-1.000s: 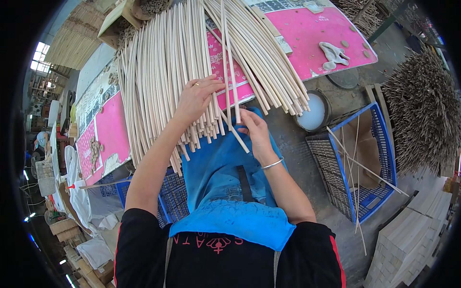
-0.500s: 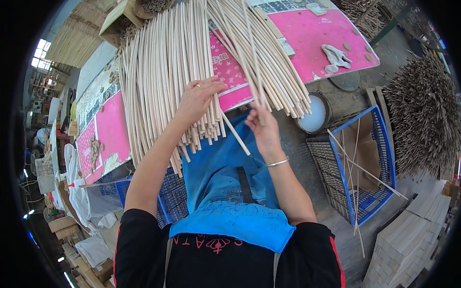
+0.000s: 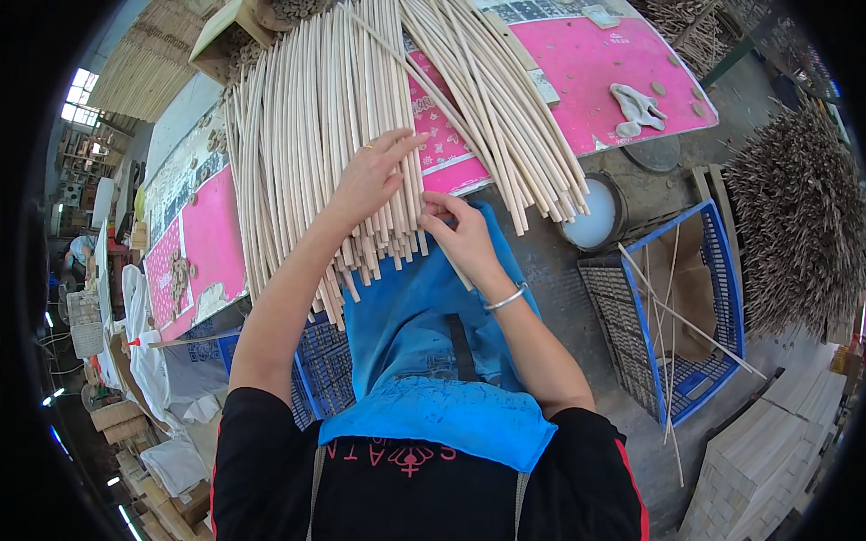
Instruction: Assembling wooden dowels by sorting them and applying glue to join components at a workbench.
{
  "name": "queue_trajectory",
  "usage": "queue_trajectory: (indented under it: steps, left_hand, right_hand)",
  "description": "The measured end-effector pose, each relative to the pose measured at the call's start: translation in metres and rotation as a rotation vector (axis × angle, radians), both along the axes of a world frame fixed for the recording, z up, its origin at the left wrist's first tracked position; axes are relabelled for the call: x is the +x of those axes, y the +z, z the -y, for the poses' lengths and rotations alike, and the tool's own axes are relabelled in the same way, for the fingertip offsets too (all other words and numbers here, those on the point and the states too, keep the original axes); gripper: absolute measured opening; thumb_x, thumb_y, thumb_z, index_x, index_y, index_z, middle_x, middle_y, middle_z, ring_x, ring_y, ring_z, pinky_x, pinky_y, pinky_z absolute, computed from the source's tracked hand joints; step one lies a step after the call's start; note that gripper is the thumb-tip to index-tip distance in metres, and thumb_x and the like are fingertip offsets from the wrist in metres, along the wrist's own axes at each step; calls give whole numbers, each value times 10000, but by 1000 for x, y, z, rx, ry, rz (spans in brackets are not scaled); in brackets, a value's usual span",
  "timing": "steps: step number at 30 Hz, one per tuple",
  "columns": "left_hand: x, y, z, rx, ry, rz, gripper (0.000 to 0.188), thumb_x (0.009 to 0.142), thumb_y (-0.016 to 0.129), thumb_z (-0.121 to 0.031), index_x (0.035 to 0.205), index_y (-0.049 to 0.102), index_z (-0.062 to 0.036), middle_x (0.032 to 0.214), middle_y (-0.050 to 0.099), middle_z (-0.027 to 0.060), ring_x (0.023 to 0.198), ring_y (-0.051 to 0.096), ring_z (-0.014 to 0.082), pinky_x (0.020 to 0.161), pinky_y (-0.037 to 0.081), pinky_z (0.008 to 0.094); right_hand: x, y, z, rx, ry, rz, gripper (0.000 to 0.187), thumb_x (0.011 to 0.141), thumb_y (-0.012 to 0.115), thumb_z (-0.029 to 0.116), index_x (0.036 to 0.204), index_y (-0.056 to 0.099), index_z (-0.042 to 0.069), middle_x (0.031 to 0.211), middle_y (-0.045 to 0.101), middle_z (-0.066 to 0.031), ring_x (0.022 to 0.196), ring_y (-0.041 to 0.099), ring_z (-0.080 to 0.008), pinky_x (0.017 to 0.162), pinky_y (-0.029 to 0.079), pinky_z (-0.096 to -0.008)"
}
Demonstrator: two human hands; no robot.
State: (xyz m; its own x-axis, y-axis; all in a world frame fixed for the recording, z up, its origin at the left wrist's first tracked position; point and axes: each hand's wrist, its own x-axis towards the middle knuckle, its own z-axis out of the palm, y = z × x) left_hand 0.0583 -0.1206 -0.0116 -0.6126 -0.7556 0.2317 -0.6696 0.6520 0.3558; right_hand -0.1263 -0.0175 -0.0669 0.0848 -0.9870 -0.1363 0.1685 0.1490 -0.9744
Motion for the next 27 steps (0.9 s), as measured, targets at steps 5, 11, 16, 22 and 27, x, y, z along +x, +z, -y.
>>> queue_trajectory:
  steps: [5, 11, 16, 22, 27]
  left_hand:
    - [-1, -3, -2, -44, 36, 13, 528, 843, 602, 5, 1355, 602, -127, 1203, 651, 107, 1135, 629, 307, 976, 484, 449]
    - [4, 3, 1, -119, -27, 51, 318, 821, 623, -13, 1132, 637, -78, 1081, 651, 88, 1050, 634, 300, 899, 500, 425]
    - [7, 1, 4, -210, -48, 111, 133, 836, 640, -50, 966, 638, -78, 1016, 637, 64, 990, 630, 268, 837, 491, 414]
    - [9, -2, -1, -93, -14, 86, 181, 907, 619, -80, 1070, 696, -99, 1223, 663, 39, 1173, 614, 240, 1000, 449, 431]
    - [12, -5, -4, -127, 6, 27, 286, 916, 631, -97, 1195, 686, -128, 1266, 664, 28, 1157, 627, 230, 1017, 447, 421]
  right_hand:
    - [4, -1, 18, -13, -20, -260, 456, 869, 772, 177, 1260, 645, -22, 924, 688, -53, 782, 626, -112, 733, 539, -277]
    - [4, 17, 15, -88, 27, -569, 490, 817, 791, 248, 1230, 636, 36, 909, 716, -112, 809, 699, -231, 743, 557, -380]
    - [17, 31, 18, -95, 49, -670, 522, 796, 702, 134, 1295, 571, 56, 988, 721, -149, 920, 705, -327, 787, 552, -448]
    - [-6, 23, 24, -403, -133, -1284, 343, 772, 683, 66, 1103, 596, 63, 944, 616, -156, 864, 657, -351, 759, 532, -481]
    - [-52, 30, 33, -604, -257, -1502, 211, 807, 650, 57, 1016, 651, 91, 975, 585, -100, 944, 600, -295, 779, 491, -436]
